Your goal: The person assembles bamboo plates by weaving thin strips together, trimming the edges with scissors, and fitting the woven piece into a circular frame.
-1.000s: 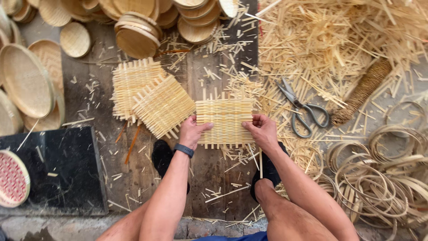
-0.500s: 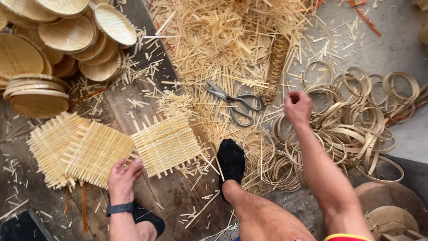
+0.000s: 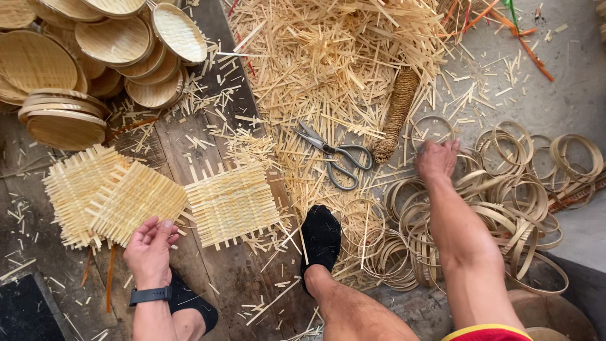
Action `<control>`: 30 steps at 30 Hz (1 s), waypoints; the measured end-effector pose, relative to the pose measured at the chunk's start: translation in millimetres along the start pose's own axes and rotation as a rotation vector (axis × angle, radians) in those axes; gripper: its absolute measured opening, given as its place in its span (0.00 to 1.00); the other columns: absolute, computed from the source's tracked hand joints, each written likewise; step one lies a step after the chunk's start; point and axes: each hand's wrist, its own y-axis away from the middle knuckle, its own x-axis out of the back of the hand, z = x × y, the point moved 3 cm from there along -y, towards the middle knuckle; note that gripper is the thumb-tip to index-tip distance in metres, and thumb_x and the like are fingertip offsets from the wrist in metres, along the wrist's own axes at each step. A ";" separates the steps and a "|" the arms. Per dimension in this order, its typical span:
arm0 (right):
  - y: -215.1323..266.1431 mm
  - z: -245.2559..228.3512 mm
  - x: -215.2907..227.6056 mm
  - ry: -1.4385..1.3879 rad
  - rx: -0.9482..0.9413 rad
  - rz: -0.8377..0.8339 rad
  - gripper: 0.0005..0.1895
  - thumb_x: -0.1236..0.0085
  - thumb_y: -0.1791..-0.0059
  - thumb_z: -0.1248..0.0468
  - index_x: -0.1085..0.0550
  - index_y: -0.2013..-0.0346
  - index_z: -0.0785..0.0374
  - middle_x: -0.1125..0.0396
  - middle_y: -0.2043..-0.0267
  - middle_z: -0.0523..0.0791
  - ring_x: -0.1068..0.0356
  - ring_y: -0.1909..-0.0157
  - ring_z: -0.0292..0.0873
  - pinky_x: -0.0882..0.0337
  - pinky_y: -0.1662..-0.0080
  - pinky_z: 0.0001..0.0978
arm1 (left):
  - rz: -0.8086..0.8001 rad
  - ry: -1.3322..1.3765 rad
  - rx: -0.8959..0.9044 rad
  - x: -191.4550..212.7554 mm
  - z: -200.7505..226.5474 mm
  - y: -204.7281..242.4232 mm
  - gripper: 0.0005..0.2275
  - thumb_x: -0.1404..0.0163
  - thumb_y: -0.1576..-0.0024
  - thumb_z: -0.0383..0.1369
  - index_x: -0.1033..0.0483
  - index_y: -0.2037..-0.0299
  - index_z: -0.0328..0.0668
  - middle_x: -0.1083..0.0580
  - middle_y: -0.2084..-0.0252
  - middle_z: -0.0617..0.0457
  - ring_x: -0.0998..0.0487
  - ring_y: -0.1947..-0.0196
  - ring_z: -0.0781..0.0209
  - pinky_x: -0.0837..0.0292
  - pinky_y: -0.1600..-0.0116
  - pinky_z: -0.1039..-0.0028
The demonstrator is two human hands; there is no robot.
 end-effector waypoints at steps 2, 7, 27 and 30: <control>17.2 -5.1 14.5 -0.056 0.106 0.121 0.11 0.48 0.45 0.57 0.20 0.52 0.50 0.27 0.45 0.49 0.43 0.30 0.54 0.67 0.23 0.48 | 0.005 0.020 -0.052 -4.1 10.4 4.5 0.15 0.42 0.41 0.24 0.28 0.45 0.29 0.24 0.58 0.50 0.21 0.62 0.65 0.21 0.58 0.78; 58.5 -12.3 51.5 -0.871 0.054 0.307 0.06 0.46 0.43 0.64 0.23 0.55 0.60 0.26 0.54 0.48 0.31 0.45 0.49 0.30 0.41 0.47 | 0.001 -0.112 -0.332 -37.5 54.7 29.5 0.10 0.42 0.38 0.25 0.25 0.48 0.31 0.22 0.57 0.49 0.21 0.60 0.66 0.21 0.54 0.79; 291.7 -218.3 250.1 -0.809 1.212 0.648 0.14 0.33 0.58 0.66 0.21 0.59 0.62 0.29 0.60 0.46 0.28 0.60 0.46 0.28 0.60 0.36 | -0.800 0.562 0.379 -186.7 85.8 120.4 0.13 0.52 0.33 0.35 0.22 0.50 0.29 0.37 0.74 0.62 0.43 0.77 0.73 0.48 0.73 0.81; 282.8 -226.2 231.7 -0.920 1.255 0.405 0.11 0.31 0.55 0.69 0.20 0.58 0.60 0.30 0.63 0.43 0.27 0.64 0.43 0.28 0.64 0.34 | -0.808 0.514 0.546 -176.8 94.0 120.9 0.17 0.54 0.35 0.41 0.22 0.49 0.34 0.36 0.74 0.61 0.42 0.78 0.72 0.47 0.75 0.80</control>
